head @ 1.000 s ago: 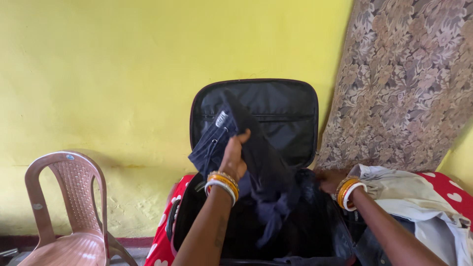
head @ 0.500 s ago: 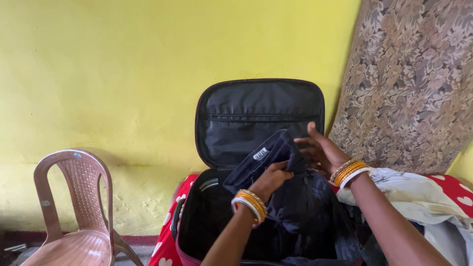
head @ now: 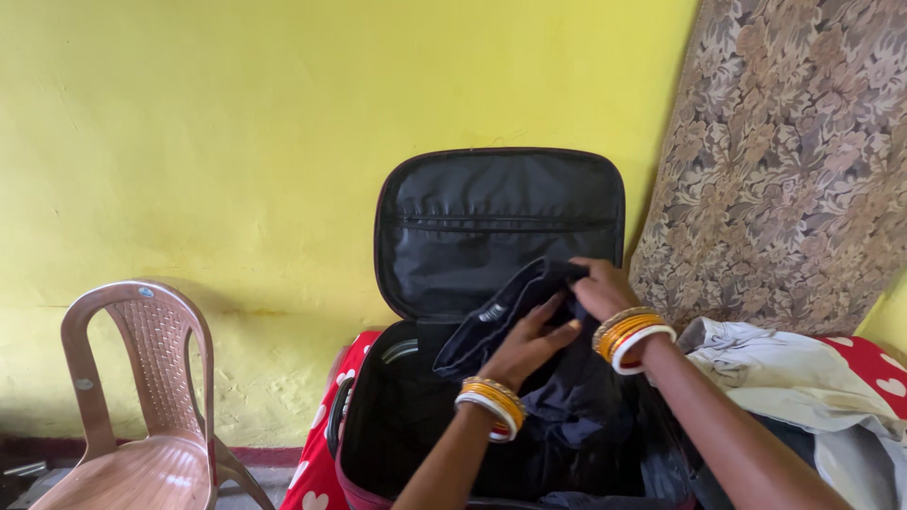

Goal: The person folds pairs of pants by hand and places them one at a time into an open suitcase, smoothing them flat.

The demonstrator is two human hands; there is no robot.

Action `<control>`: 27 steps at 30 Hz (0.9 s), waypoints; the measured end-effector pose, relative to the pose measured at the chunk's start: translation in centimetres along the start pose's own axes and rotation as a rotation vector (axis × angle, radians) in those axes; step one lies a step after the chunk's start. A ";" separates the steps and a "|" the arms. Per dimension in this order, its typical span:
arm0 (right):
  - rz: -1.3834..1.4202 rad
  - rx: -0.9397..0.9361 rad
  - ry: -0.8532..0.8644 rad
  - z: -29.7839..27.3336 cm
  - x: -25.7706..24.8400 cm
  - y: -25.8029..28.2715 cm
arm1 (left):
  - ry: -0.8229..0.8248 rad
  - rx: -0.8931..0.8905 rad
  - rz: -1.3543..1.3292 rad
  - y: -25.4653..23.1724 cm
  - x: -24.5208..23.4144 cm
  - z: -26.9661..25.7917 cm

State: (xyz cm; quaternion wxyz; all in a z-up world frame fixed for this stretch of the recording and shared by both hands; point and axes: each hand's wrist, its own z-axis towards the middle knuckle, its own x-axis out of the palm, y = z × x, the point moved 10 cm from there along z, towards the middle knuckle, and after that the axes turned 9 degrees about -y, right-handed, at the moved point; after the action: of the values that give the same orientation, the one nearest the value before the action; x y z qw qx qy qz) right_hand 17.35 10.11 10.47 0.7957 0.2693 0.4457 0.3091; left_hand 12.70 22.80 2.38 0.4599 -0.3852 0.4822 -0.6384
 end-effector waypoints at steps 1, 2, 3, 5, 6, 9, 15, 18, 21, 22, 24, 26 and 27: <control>0.000 0.001 0.000 0.3 -0.4 -0.4 | 0.001 -0.001 0.000 -0.3 -0.9 -0.3; -0.018 0.111 -0.006 0.5 -0.8 -1.8 | -0.115 -0.020 0.199 -0.2 -3.1 -0.5; -0.036 0.220 -0.012 0.6 -1.4 -3.1 | -0.228 -0.045 0.399 -0.2 -5.2 -0.9; -0.026 0.143 -0.045 1.2 -3.2 -2.3 | -0.398 -0.115 0.529 0.0 -8.5 -2.5; -0.021 0.066 -0.083 1.4 -4.3 -1.3 | -0.565 -0.179 0.654 -0.1 -10.6 -3.6; -0.047 0.060 -0.072 1.1 -5.3 0.2 | -0.578 -0.378 0.803 2.1 -12.1 -5.2; -0.023 -0.019 -0.157 0.7 -5.8 4.0 | -0.722 0.062 0.494 2.2 -10.7 -5.4; -0.019 -0.059 -0.169 1.4 -6.2 4.7 | -0.611 0.180 0.658 0.3 -9.0 -6.4; -0.019 -0.187 -0.134 1.5 -6.3 5.8 | -0.546 0.131 0.811 -0.7 -9.0 -6.9; -0.020 -0.187 -0.133 1.5 -6.4 5.7 | -0.546 0.131 0.810 -1.0 -9.4 -6.7; -0.072 -0.133 -0.119 1.4 -6.3 5.0 | -0.556 -0.071 0.635 0.9 -11.3 -6.2; -0.074 -0.155 -0.106 1.6 -6.4 4.9 | -0.591 0.030 0.633 -0.1 -12.4 -5.0; -0.075 -0.178 -0.092 1.7 -6.5 4.8 | -0.628 0.131 0.631 -1.1 -12.8 -4.9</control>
State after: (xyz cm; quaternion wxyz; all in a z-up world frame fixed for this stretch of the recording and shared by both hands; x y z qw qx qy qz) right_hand 14.95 8.31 18.18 0.8470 0.1947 0.3894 0.3051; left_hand 11.49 36.51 1.69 0.7795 -0.3646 0.3717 -0.3482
